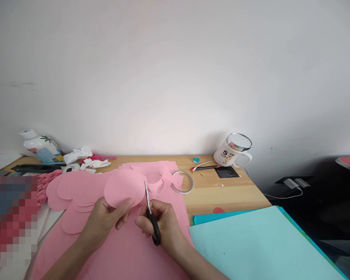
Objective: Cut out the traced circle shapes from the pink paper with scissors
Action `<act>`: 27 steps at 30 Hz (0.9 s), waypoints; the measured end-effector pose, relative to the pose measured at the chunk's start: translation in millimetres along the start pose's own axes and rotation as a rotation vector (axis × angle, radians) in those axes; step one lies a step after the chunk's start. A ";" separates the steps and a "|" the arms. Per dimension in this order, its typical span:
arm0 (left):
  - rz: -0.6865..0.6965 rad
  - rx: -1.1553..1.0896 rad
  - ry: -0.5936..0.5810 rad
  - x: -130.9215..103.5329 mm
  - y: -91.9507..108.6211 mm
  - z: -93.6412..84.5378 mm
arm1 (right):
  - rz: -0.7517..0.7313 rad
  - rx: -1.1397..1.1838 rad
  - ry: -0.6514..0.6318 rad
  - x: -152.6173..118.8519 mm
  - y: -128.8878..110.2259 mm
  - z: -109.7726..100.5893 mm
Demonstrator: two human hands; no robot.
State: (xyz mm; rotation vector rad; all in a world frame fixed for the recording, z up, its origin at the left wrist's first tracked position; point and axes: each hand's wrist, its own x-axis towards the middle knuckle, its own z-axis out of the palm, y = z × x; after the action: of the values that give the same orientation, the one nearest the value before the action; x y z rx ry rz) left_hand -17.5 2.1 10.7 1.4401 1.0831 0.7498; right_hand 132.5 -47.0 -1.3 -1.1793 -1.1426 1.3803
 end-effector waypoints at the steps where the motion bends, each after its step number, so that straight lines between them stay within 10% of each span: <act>1: -0.004 0.001 0.014 -0.4 0.4 0.3 | -0.002 0.008 -0.001 0.4 0.5 0.1; 27: -0.025 0.034 0.016 -0.7 2.7 0.8 | -0.030 0.025 0.029 2.3 5.2 -1.4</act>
State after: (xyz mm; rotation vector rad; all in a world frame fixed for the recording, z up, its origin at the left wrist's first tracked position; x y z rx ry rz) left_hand -16.5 1.3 13.3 1.4486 1.1290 0.7293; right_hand 133.2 -45.1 -6.8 -1.1567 -1.1155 1.3465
